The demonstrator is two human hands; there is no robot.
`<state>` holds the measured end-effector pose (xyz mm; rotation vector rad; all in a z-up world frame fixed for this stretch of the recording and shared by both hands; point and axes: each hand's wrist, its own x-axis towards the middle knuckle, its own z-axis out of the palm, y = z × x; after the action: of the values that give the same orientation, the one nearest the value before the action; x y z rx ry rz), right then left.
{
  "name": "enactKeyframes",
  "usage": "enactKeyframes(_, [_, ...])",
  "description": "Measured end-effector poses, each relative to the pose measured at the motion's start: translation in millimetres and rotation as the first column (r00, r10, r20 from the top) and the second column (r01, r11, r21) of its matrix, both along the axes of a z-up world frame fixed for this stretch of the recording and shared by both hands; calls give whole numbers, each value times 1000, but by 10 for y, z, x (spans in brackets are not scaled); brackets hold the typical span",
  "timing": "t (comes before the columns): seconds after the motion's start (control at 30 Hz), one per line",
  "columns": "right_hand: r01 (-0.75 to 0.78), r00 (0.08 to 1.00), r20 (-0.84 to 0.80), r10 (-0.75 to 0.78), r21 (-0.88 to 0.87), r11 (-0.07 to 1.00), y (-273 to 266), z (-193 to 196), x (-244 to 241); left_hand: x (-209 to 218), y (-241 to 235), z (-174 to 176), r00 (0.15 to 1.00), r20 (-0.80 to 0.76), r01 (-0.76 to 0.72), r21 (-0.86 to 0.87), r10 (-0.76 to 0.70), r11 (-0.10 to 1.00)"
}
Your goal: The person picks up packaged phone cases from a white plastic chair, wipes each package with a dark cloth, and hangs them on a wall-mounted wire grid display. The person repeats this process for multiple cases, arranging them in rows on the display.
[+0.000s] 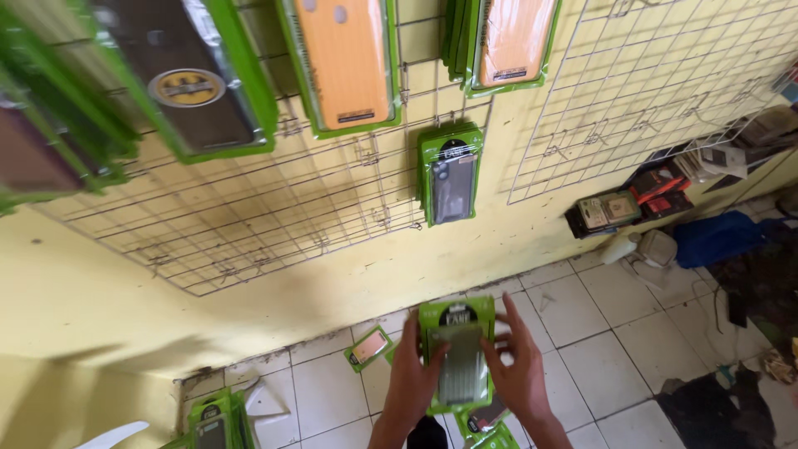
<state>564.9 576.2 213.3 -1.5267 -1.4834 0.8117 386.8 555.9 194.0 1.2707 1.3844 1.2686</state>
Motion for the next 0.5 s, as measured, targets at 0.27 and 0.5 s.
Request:
enactKeyframes(0.27, [-131, 963, 264, 48, 308, 942, 1170, 408, -11, 96, 1218, 358, 973, -217, -5, 312, 76, 950])
enactKeyframes(0.5, [-164, 956, 290, 52, 380, 910, 1874, 568, -39, 116, 1982, 465, 970, -232, -4, 279, 71, 960])
